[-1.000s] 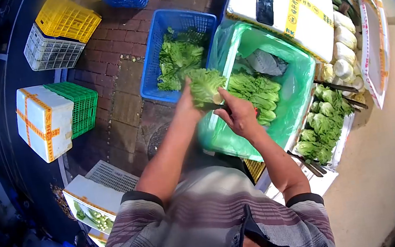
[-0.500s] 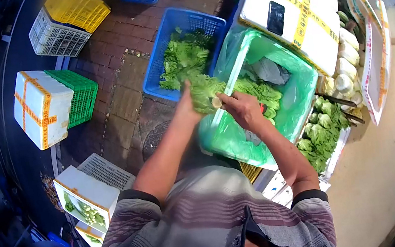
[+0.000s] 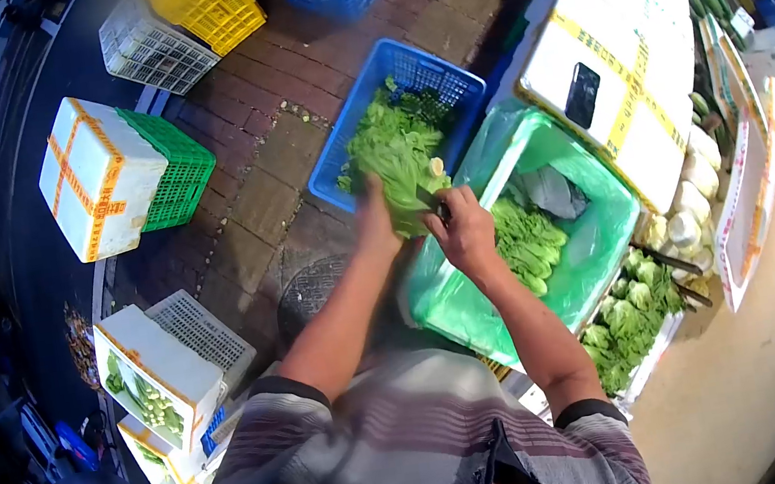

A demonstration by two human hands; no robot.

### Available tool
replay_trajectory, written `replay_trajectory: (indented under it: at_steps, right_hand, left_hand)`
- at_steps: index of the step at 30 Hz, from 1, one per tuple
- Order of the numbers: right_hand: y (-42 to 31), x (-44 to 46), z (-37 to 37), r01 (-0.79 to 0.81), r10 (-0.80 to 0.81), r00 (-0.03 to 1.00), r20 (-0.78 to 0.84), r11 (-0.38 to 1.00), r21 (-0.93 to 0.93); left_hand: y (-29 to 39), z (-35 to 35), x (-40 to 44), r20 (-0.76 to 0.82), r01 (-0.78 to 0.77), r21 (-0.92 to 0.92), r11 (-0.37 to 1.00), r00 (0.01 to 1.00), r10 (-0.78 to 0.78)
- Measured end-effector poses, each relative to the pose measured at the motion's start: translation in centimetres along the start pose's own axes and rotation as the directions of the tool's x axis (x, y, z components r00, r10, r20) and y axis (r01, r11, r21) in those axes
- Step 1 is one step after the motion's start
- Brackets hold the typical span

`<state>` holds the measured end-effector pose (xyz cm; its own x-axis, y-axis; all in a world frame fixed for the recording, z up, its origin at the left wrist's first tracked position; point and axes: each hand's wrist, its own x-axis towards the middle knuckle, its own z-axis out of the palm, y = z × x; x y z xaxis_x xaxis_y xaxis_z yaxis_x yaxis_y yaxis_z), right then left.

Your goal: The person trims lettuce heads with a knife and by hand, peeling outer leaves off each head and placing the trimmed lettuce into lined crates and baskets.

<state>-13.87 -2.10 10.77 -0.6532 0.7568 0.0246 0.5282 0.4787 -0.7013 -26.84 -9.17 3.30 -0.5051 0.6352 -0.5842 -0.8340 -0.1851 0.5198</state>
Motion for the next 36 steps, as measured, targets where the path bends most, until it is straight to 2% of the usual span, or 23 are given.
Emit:
replay_trajectory:
  at_steps: [1, 4, 5, 8, 10, 12, 13, 14, 16, 18, 19, 21, 22, 24, 25, 27, 28, 29, 32, 33, 34, 36]
  right_hand:
    - [0.2, 0.0, 0.4, 0.023, -0.023, 1.000, 0.012, 1.000, 0.008]
    - [0.4, 0.1, 1.3, 0.070, -0.074, 0.996, 0.053, 0.995, 0.065]
    - [0.5, 0.1, 1.5, 0.081, -0.087, 0.994, 0.065, 0.993, 0.089]
    - [0.4, 0.3, 2.0, 0.140, -0.133, 0.990, -0.046, 0.966, 0.219]
    - [0.4, 0.2, 2.1, -0.141, 0.153, 0.988, 0.014, 0.868, 0.476]
    - [-0.1, 1.2, 1.0, -0.293, 0.345, 0.937, 0.057, 0.686, 0.666]
    - [-0.4, 2.3, 0.4, -0.340, 0.401, 0.912, 0.087, 0.621, 0.706]
    - [-1.9, 3.3, -1.1, -0.369, 0.409, 0.905, 0.119, 0.610, 0.701]
    - [0.2, 3.6, 0.1, -0.269, 0.327, 0.945, 0.016, 0.745, 0.611]
    - [0.8, 3.2, 1.2, -0.287, 0.289, 0.954, 0.077, 0.817, 0.499]
    - [0.0, 2.9, 0.7, -0.345, 0.289, 0.938, 0.193, 0.848, 0.403]
    - [0.5, 1.8, 2.5, -0.280, 0.226, 0.951, 0.211, 0.920, 0.275]
    - [1.1, 1.5, 3.4, -0.242, 0.194, 0.955, 0.223, 0.948, 0.209]
    - [1.9, 1.4, 4.0, -0.397, 0.282, 0.894, 0.349, 0.859, 0.323]
    - [2.1, 1.4, 3.7, -0.392, 0.277, 0.898, 0.341, 0.855, 0.340]
    - [1.3, 0.9, 2.4, -0.448, 0.289, 0.892, 0.347, 0.660, 0.603]
    - [2.0, 0.8, 2.3, -0.496, 0.285, 0.868, 0.407, 0.547, 0.674]
    - [3.2, 0.6, 2.3, -0.536, 0.270, 0.844, 0.463, 0.424, 0.730]
    - [4.1, -0.2, 1.8, -0.567, 0.253, 0.806, 0.534, 0.076, 0.820]
    - [5.5, -1.0, 2.4, -0.574, 0.267, 0.783, 0.563, -0.041, 0.818]
    - [6.1, -1.4, 2.8, -0.571, 0.276, 0.757, 0.592, -0.159, 0.805]
    - [6.7, -2.0, 3.2, -0.511, 0.284, 0.768, 0.574, -0.267, 0.817]
  left_hand:
    - [0.3, 0.1, -0.1, -0.006, -0.025, 0.031, 0.999, 1.000, 0.025]
    - [1.2, -0.6, 0.2, 0.093, 0.081, -0.186, 0.979, 0.994, -0.064]
    - [1.4, -0.9, 0.3, 0.179, 0.130, -0.256, 0.958, 0.980, -0.085]
    - [2.1, -0.8, 0.8, 0.249, 0.070, -0.242, 0.968, 0.968, -0.008]
    - [2.6, -0.7, 0.6, 0.227, 0.123, -0.261, 0.957, 0.972, -0.063]
    - [2.8, -0.6, 0.4, 0.246, 0.153, -0.323, 0.934, 0.967, -0.074]
    - [2.7, -1.4, 0.7, 0.179, 0.138, -0.284, 0.949, 0.980, -0.089]
    - [2.9, -1.4, 0.6, 0.145, 0.137, -0.273, 0.952, 0.984, -0.100]
    - [3.6, -0.8, 0.3, 0.079, 0.130, -0.250, 0.960, 0.990, -0.113]
    - [3.9, -0.6, 0.1, 0.090, 0.126, -0.200, 0.972, 0.990, -0.109]
    - [3.9, -0.7, 0.1, 0.091, 0.118, -0.152, 0.981, 0.990, -0.105]
    - [4.1, -0.4, -0.2, 0.127, 0.087, -0.100, 0.991, 0.989, -0.074]
    - [4.1, -0.2, -0.2, 0.063, 0.072, -0.015, 0.997, 0.996, -0.070]
    - [3.9, 0.1, -0.5, -0.062, 0.054, 0.158, 0.986, 0.997, -0.045]
    - [3.6, -0.3, -0.6, 0.029, -0.018, 0.139, 0.990, 0.999, 0.014]
    - [4.2, -0.4, -0.5, 0.035, 0.072, 0.140, 0.987, 0.996, -0.077]
    - [4.7, -0.3, -0.6, 0.040, 0.118, 0.140, 0.983, 0.991, -0.124]
    - [5.4, -0.3, -0.9, 0.170, 0.122, 0.091, 0.988, 0.976, -0.136]
    - [6.1, 0.7, -1.0, 0.169, 0.041, 0.209, 0.977, 0.983, -0.077]
    - [6.7, 1.4, -1.3, 0.177, 0.095, 0.182, 0.979, 0.976, -0.128]
    - [7.2, 1.9, -1.4, 0.171, 0.087, 0.241, 0.966, 0.976, -0.131]
    - [8.1, 2.4, -1.5, 0.156, 0.074, 0.358, 0.931, 0.978, -0.138]
